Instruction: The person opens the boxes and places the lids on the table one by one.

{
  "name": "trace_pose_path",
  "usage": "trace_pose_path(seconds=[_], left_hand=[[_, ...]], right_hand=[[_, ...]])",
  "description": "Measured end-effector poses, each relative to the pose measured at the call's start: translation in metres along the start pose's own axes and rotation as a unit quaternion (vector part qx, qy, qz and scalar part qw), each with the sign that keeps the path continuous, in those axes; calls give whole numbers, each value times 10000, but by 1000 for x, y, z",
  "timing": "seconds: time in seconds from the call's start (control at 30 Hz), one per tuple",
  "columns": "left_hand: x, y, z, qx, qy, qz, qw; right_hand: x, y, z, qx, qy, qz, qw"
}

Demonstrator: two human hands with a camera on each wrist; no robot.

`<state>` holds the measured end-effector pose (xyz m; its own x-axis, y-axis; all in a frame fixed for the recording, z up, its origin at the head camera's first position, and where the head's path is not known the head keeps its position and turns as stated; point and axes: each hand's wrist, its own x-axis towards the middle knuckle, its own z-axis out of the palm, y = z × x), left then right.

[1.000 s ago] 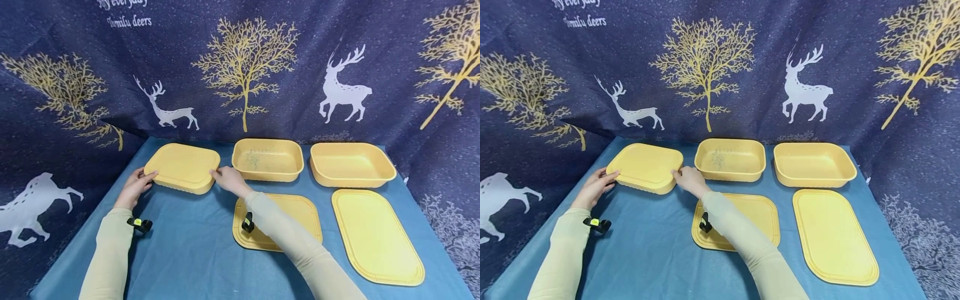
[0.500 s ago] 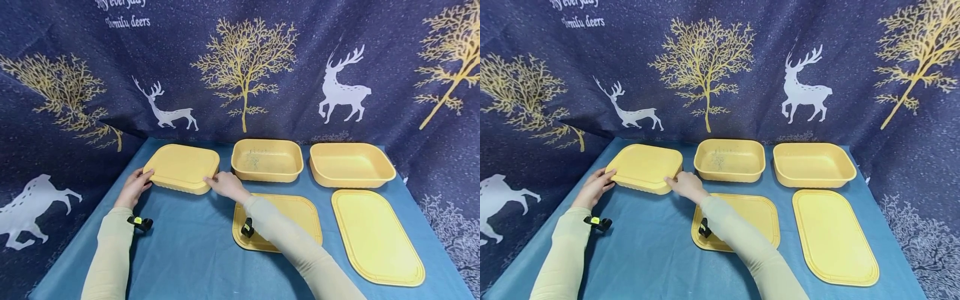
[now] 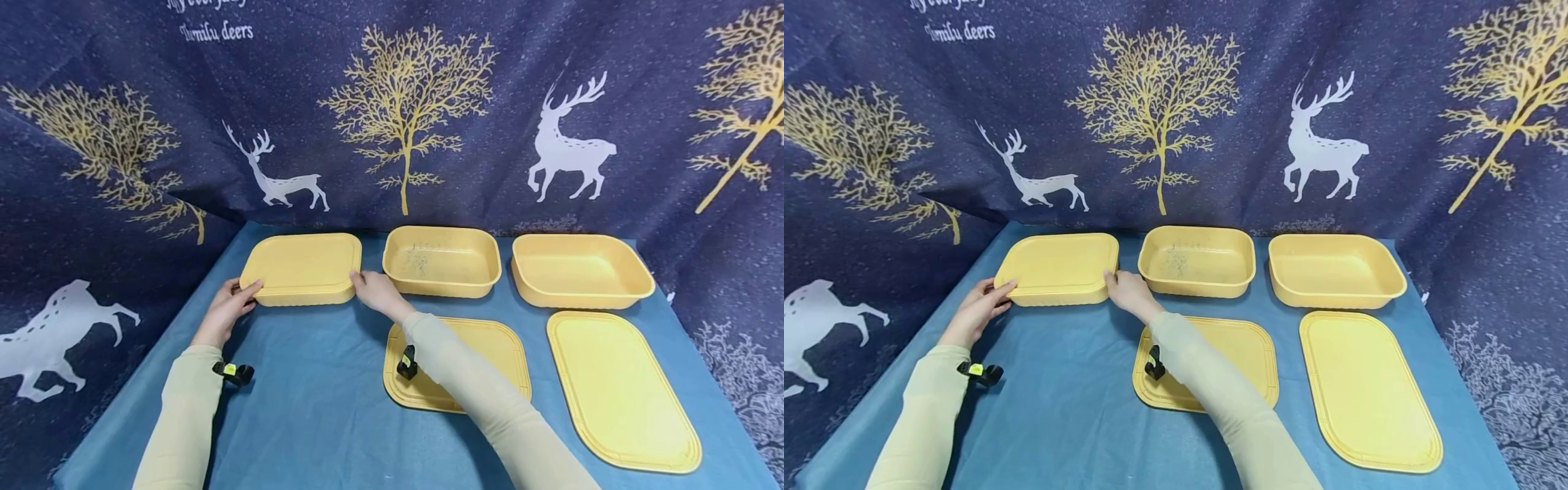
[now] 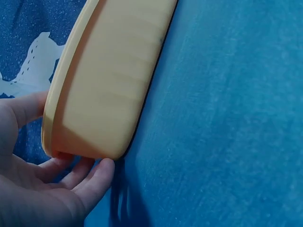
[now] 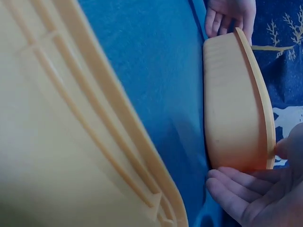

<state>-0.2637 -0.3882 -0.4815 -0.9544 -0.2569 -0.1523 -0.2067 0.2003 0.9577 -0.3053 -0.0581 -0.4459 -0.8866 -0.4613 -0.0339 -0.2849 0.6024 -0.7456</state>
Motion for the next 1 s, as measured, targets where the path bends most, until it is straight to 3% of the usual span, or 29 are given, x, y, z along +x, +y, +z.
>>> trace_pose_path(seconds=[0.13, 0.3, 0.63, 1.0], left_hand=[[-18, 21, 5, 156, -243, -170, 9994], [-23, 31, 11, 33, -382, -205, 9991], [-12, 33, 18, -183, -223, -225, 9993], [0, 29, 24, -209, 116, -233, 9994]], right_hand=[[-2, -1, 2, 9, -22, 103, 9999], [0, -2, 2, 4, 87, 88, 9999], [21, 2, 4, 38, 258, 131, 9996], [27, 0, -2, 227, 252, 214, 9992]])
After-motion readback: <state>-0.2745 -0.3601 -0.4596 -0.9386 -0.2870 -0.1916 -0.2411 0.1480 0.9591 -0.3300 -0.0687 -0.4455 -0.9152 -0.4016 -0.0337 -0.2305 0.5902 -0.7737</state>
